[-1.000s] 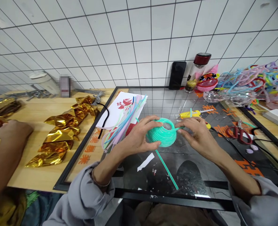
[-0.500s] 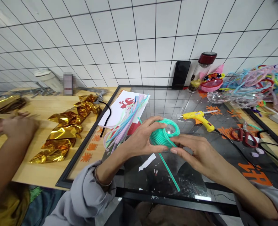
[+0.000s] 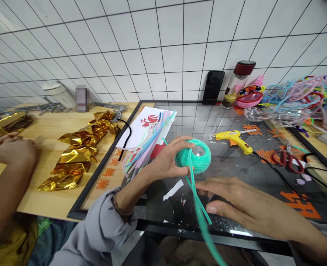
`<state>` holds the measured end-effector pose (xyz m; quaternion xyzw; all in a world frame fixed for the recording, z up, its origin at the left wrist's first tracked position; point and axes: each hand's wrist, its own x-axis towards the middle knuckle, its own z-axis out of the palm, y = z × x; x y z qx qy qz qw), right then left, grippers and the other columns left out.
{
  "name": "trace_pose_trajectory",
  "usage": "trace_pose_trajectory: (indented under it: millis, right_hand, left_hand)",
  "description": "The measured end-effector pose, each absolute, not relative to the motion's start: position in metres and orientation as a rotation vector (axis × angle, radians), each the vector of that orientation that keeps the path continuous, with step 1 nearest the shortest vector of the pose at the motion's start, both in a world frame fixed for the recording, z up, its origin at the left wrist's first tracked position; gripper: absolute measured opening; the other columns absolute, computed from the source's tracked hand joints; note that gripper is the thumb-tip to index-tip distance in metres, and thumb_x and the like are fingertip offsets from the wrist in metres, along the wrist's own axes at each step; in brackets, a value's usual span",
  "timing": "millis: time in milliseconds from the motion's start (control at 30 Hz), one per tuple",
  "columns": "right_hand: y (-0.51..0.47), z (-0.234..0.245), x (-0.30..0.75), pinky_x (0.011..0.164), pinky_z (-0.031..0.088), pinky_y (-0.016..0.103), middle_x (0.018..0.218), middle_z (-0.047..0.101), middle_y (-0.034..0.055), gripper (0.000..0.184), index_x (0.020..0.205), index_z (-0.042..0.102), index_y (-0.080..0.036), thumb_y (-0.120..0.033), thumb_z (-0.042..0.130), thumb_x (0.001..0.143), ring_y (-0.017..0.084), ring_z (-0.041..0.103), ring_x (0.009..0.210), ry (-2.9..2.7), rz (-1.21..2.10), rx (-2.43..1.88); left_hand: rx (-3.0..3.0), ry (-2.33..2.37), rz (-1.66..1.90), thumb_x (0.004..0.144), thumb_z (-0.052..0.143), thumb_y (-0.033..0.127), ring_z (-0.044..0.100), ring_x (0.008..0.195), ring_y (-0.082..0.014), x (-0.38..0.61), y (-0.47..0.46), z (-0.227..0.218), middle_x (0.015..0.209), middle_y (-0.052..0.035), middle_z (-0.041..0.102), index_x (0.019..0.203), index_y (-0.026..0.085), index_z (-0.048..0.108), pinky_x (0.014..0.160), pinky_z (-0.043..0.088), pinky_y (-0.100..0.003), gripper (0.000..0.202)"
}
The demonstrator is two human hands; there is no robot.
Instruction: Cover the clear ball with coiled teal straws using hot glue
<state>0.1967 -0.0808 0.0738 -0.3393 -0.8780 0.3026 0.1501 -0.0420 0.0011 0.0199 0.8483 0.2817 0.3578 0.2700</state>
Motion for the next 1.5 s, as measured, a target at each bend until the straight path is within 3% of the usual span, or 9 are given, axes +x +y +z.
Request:
trace_pose_trajectory:
  millis: [167, 267, 367, 567, 767, 1000, 1300, 1500]
  right_hand:
    - [-0.072, 0.067, 0.192, 0.075, 0.055, 0.029, 0.095, 0.077, 0.0009, 0.028, 0.104, 0.073, -0.028, -0.032, 0.045, 0.104, 0.018, 0.072, 0.085, -2.486, 0.911, -0.84]
    - [-0.053, 0.054, 0.194, 0.078, 0.054, 0.03, 0.094, 0.074, 0.0018, 0.02, 0.104, 0.07, -0.024, -0.023, 0.05, 0.101, 0.017, 0.069, 0.085, -2.167, 0.696, -0.931]
    - [-0.032, 0.043, 0.195, 0.085, 0.053, 0.034, 0.103, 0.07, 0.0058, 0.016, 0.109, 0.068, -0.022, -0.024, 0.057, 0.098, 0.02, 0.066, 0.098, -1.986, 0.476, -0.95]
    - [-0.016, 0.032, 0.184, 0.092, 0.054, 0.04, 0.11, 0.065, 0.0084, 0.023, 0.119, 0.066, -0.022, -0.027, 0.057, 0.099, 0.022, 0.063, 0.107, -2.014, 0.45, -0.902]
    - [-0.026, 0.019, 0.18, 0.093, 0.053, 0.04, 0.116, 0.064, 0.0104, 0.025, 0.122, 0.063, -0.019, -0.021, 0.056, 0.098, 0.022, 0.062, 0.112, -1.952, 0.372, -0.895]
    - [-0.043, 0.014, 0.174, 0.08, 0.049, 0.039, 0.097, 0.065, 0.0084, 0.018, 0.103, 0.064, -0.016, -0.006, 0.059, 0.089, 0.021, 0.062, 0.092, -1.914, -0.054, -0.827]
    - [-0.047, 0.008, 0.171, 0.077, 0.044, 0.039, 0.082, 0.067, 0.0056, 0.023, 0.109, 0.062, -0.013, -0.006, 0.053, 0.09, 0.019, 0.06, 0.078, -2.135, -0.475, -0.575]
    - [-0.046, 0.008, 0.171, 0.079, 0.044, 0.039, 0.082, 0.068, 0.0054, 0.024, 0.109, 0.064, -0.013, -0.006, 0.053, 0.089, 0.019, 0.061, 0.08, -2.162, -0.473, -0.553]
  left_hand:
    - [2.261, 0.726, 0.948, 0.074, 0.078, 0.018, 0.049, 0.141, -0.033, -0.045, 0.005, 0.018, 0.146, -0.0167, 0.053, 0.128, 0.023, 0.054, 0.115, 0.043, -0.055, 0.059]
    - [2.247, 0.694, 0.951, 0.074, 0.078, 0.018, 0.049, 0.141, -0.033, -0.046, 0.006, 0.017, 0.147, -0.0165, 0.052, 0.128, 0.023, 0.054, 0.115, 0.043, -0.055, 0.059]
    - [2.26, 0.674, 0.94, 0.076, 0.078, 0.022, 0.048, 0.142, -0.0332, -0.046, 0.005, 0.017, 0.146, -0.0158, 0.054, 0.129, 0.023, 0.054, 0.116, 0.042, -0.055, 0.058]
    - [2.293, 0.633, 0.959, 0.076, 0.078, 0.022, 0.048, 0.142, -0.0325, -0.044, 0.005, 0.016, 0.145, -0.0158, 0.053, 0.13, 0.025, 0.052, 0.114, 0.044, -0.054, 0.059]
    - [2.316, 0.602, 0.956, 0.077, 0.077, 0.02, 0.047, 0.143, -0.0327, -0.043, 0.004, 0.015, 0.146, -0.0165, 0.052, 0.132, 0.025, 0.05, 0.115, 0.042, -0.055, 0.061]
    - [2.34, 0.607, 0.954, 0.078, 0.077, 0.018, 0.047, 0.143, -0.0329, -0.043, 0.002, 0.018, 0.142, -0.0164, 0.056, 0.131, 0.023, 0.05, 0.116, 0.042, -0.055, 0.06]
    - [2.351, 0.646, 0.925, 0.079, 0.077, 0.019, 0.048, 0.143, -0.033, -0.043, 0.0, 0.021, 0.145, -0.0185, 0.053, 0.13, 0.021, 0.05, 0.117, 0.042, -0.053, 0.058]
    - [2.34, 0.655, 0.914, 0.083, 0.077, 0.028, 0.049, 0.142, -0.0329, -0.044, 0.001, 0.021, 0.146, -0.0184, 0.052, 0.13, 0.022, 0.051, 0.116, 0.043, -0.053, 0.055]
